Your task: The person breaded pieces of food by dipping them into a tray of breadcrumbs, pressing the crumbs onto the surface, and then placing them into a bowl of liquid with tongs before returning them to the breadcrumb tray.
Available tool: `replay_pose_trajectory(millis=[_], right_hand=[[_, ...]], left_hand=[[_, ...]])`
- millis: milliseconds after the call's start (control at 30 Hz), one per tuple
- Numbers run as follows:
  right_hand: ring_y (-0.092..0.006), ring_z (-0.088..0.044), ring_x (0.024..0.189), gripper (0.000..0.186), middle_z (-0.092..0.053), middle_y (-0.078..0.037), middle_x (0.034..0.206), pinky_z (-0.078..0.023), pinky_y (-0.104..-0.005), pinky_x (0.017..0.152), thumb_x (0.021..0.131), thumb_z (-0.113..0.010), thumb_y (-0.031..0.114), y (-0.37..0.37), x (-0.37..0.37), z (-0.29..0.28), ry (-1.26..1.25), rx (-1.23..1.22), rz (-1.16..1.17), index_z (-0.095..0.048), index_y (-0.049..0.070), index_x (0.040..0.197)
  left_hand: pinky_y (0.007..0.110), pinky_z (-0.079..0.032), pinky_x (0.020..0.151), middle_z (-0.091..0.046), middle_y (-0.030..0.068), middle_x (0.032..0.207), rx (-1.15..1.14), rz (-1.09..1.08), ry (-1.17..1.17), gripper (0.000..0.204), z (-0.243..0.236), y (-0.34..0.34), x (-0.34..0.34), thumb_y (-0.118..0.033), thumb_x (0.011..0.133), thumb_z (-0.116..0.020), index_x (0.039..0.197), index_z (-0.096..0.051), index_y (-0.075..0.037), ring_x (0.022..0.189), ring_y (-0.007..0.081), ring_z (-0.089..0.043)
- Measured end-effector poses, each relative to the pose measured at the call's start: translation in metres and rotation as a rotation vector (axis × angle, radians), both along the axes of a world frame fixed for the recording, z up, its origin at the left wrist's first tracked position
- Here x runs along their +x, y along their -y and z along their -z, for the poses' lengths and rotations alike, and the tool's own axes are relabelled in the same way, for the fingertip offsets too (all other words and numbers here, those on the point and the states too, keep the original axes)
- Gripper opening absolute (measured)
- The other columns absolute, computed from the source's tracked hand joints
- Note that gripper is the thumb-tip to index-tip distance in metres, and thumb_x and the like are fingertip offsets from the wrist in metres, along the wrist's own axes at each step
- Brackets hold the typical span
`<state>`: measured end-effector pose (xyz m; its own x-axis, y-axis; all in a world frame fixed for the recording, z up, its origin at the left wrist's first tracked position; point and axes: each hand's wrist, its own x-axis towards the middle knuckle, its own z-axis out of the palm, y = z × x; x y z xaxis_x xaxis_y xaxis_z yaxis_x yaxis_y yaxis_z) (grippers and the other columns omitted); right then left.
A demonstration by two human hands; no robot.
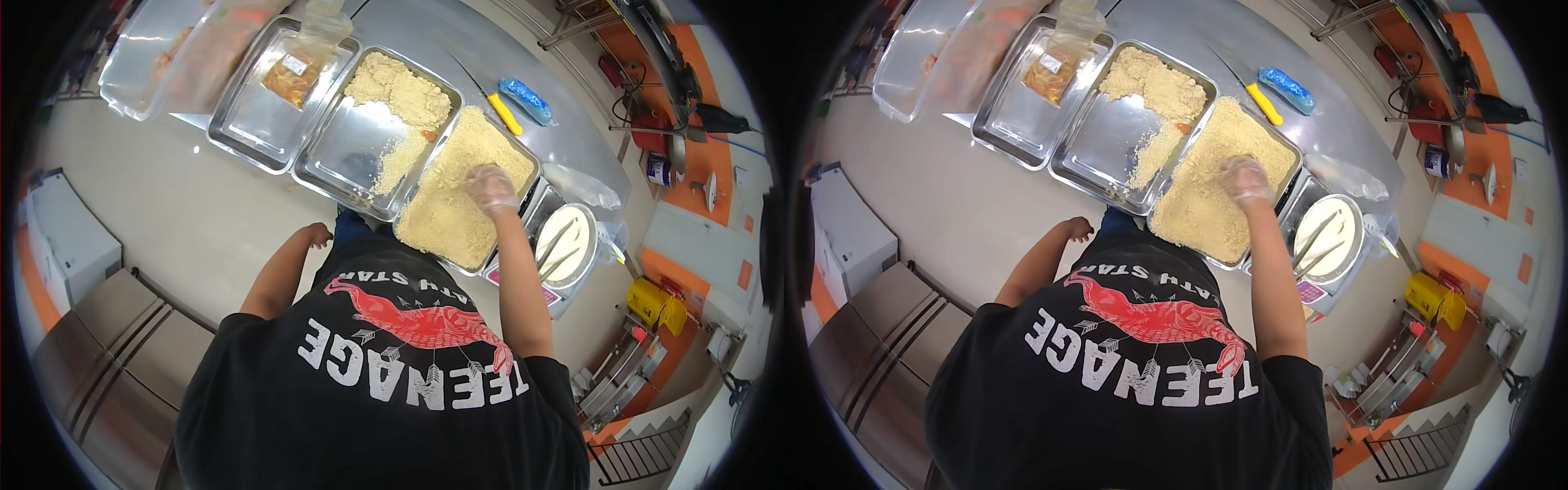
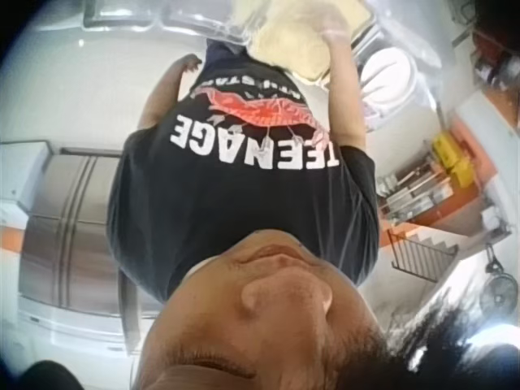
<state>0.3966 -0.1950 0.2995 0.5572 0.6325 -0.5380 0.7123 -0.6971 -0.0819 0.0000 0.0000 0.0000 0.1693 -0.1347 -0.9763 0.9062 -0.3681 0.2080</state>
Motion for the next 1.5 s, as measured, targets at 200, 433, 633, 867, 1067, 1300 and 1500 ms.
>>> replay_pose_trajectory(millis=[200, 433, 633, 867, 1067, 1300, 1500], right_hand=[[-0.0263, -0.062, 0.088, 0.032, -0.065, -0.014, 0.095, -0.046, -0.0314, 0.081, 0.072, -0.056, 0.024, 0.021, 0.011, -0.021, -0.313, 0.206, 0.479, -0.063, 0.005, 0.098], [-0.0268, -0.055, 0.1, 0.041, -0.059, -0.014, 0.105, -0.043, -0.0339, 0.089, 0.072, -0.058, 0.017, 0.034, -0.025, 0.051, 0.12, 0.174, -0.019, -0.056, 0.008, 0.112], [-0.0336, -0.051, 0.104, 0.043, -0.054, -0.018, 0.111, -0.041, -0.0374, 0.092, 0.072, -0.057, 0.015, 0.025, -0.066, 0.044, 0.25, 0.257, 0.104, -0.051, 0.005, 0.114], [-0.0321, -0.053, 0.105, 0.06, -0.052, -0.021, 0.115, -0.042, -0.0361, 0.091, 0.07, -0.064, 0.02, 0.053, -0.031, 0.13, -0.028, 0.13, 0.143, -0.045, 0.007, 0.125], [-0.0313, -0.058, 0.099, 0.036, -0.058, -0.019, 0.108, -0.045, -0.0378, 0.086, 0.077, -0.052, 0.016, 0.024, -0.024, -0.004, -0.199, 0.258, 0.624, -0.053, 0.002, 0.11], [-0.0316, -0.055, 0.102, 0.035, -0.059, -0.019, 0.106, -0.042, -0.0382, 0.089, 0.084, -0.049, 0.03, 0.076, 0.019, 0.018, 0.084, 0.255, 0.555, -0.056, 0.003, 0.107], [-0.0325, -0.055, 0.098, 0.042, -0.058, -0.017, 0.102, -0.043, -0.0426, 0.085, 0.09, -0.039, 0.042, 0.041, 0.046, 0.043, 0.36, 0.29, 0.616, -0.056, 0.004, 0.097]], left_hand=[[0.035, -0.054, 0.059, -0.064, 0.0125, 0.103, -0.026, 0.011, 0.071, 0.035, -0.001, -0.005, 0.014, -0.027, 0.086, -0.047, 0.107, -0.058, -0.001, 0.083, 0.0236, -0.066], [0.04, -0.053, 0.062, -0.064, 0.0119, 0.105, -0.094, 0.001, 0.061, 0.039, 0.012, -0.005, -0.021, -0.029, 0.086, -0.045, 0.113, -0.056, -0.002, 0.085, 0.0258, -0.065], [0.04, -0.052, 0.066, -0.063, 0.0112, 0.107, -0.033, -0.085, -0.13, 0.035, 0.011, -0.005, -0.044, -0.029, 0.087, -0.045, 0.114, -0.055, -0.009, 0.09, 0.025, -0.064], [0.039, -0.051, 0.065, -0.066, 0.0073, 0.101, -0.021, -0.009, -0.099, 0.032, -0.001, -0.025, -0.037, -0.032, 0.087, -0.046, 0.107, -0.058, -0.01, 0.085, 0.0234, -0.064], [0.035, -0.051, 0.059, -0.065, 0.0097, 0.102, -0.039, -0.03, 0.015, 0.035, -0.013, -0.027, 0.002, -0.027, 0.088, -0.043, 0.116, -0.055, -0.01, 0.077, 0.0197, -0.064], [0.033, -0.05, 0.056, -0.065, 0.0103, 0.101, -0.039, 0.042, 0.019, 0.036, -0.02, -0.011, 0.029, -0.027, 0.088, -0.042, 0.119, -0.053, -0.011, 0.078, 0.0194, -0.064], [0.033, -0.05, 0.055, -0.066, 0.0096, 0.1, -0.058, 0.124, 0.018, 0.036, -0.015, -0.016, 0.02, -0.03, 0.088, -0.043, 0.113, -0.057, -0.008, 0.076, 0.0205, -0.064]])
